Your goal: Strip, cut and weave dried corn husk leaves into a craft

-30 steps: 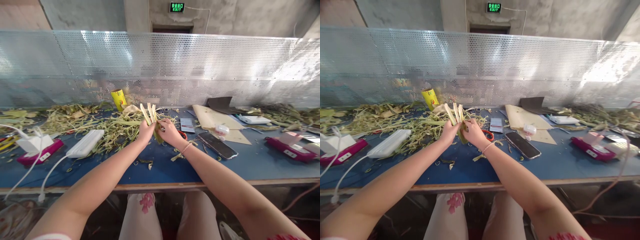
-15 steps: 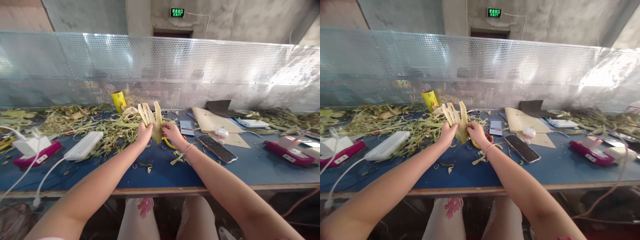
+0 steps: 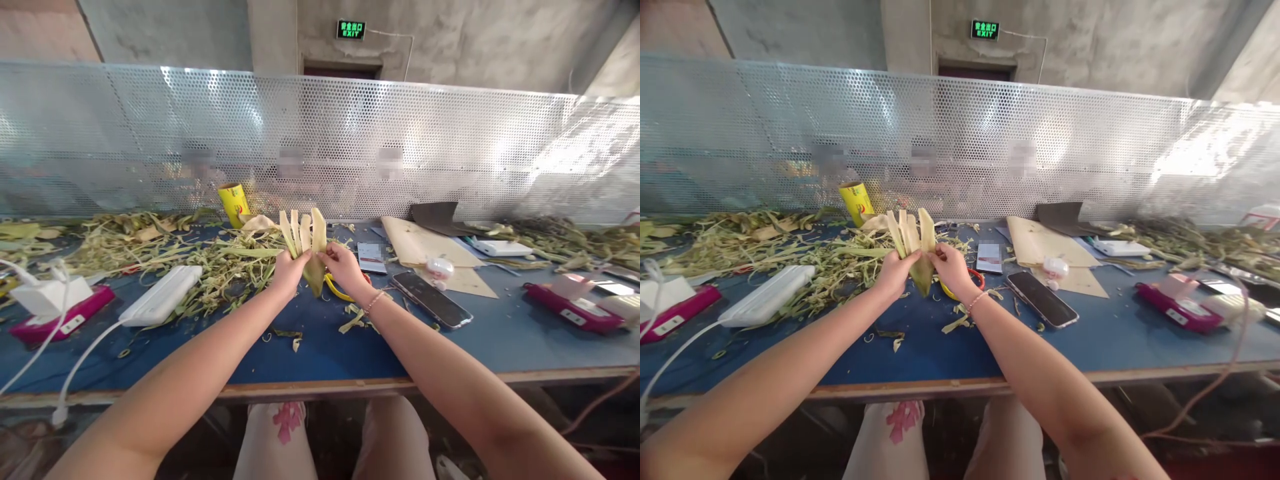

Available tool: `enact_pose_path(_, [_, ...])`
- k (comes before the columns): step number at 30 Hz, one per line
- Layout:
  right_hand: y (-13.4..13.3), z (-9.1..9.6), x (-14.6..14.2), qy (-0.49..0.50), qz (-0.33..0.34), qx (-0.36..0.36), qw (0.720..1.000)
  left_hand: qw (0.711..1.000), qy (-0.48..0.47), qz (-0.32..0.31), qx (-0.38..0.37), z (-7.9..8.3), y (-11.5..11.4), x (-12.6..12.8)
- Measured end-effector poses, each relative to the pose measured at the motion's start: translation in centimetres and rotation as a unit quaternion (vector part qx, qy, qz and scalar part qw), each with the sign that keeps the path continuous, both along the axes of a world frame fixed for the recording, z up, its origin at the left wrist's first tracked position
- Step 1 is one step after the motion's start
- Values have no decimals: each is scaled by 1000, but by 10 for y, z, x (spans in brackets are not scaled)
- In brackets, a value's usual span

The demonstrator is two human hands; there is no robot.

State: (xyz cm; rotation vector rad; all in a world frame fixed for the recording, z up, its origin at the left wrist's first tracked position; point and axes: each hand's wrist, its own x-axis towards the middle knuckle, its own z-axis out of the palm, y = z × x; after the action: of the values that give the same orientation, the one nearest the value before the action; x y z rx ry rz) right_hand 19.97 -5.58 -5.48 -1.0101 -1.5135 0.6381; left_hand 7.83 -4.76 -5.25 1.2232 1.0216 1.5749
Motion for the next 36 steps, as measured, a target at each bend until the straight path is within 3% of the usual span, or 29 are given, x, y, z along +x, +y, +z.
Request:
enact_pose_path(5, [-4, 1, 0, -39, -7, 66, 997, 989, -112, -45, -85, 10, -9, 4])
enact_pose_path(12, [4, -6, 1, -32, 5, -20, 999, 999, 3, 36, 1, -2, 4, -2])
enact_pose_path(15, [4, -9, 1, -61, 21, -27, 998, 999, 3, 52, 0, -1, 4, -2])
enact_pose_path(19, [3, -8, 0, -59, 49, -71, 995, 997, -27, -32, -62, 7, -3, 1])
enact_pose_path(22, [1, -3, 3, -134, 52, -82, 986, 993, -29, -58, -101, 8, -3, 0])
enact_pose_path(25, [-1, 4, 12, -307, -19, -55, 950, 996, 3, 0, -86, 3, 6, -7])
enact_pose_path(28, [-6, 7, 22, -476, -117, -89, 867, 996, 19, 78, -31, -1, 18, -16])
enact_pose_path(31, [-11, 8, 26, -574, -115, -159, 795, 995, -11, 92, -25, 0, 26, -22])
enact_pose_path(33, [-12, 9, 26, -594, -94, -171, 780, 994, -52, 84, -43, 4, 28, -25])
enact_pose_path(36, [-9, 10, 24, -571, -72, -199, 793, 988, -112, 86, -56, 11, 27, -27])
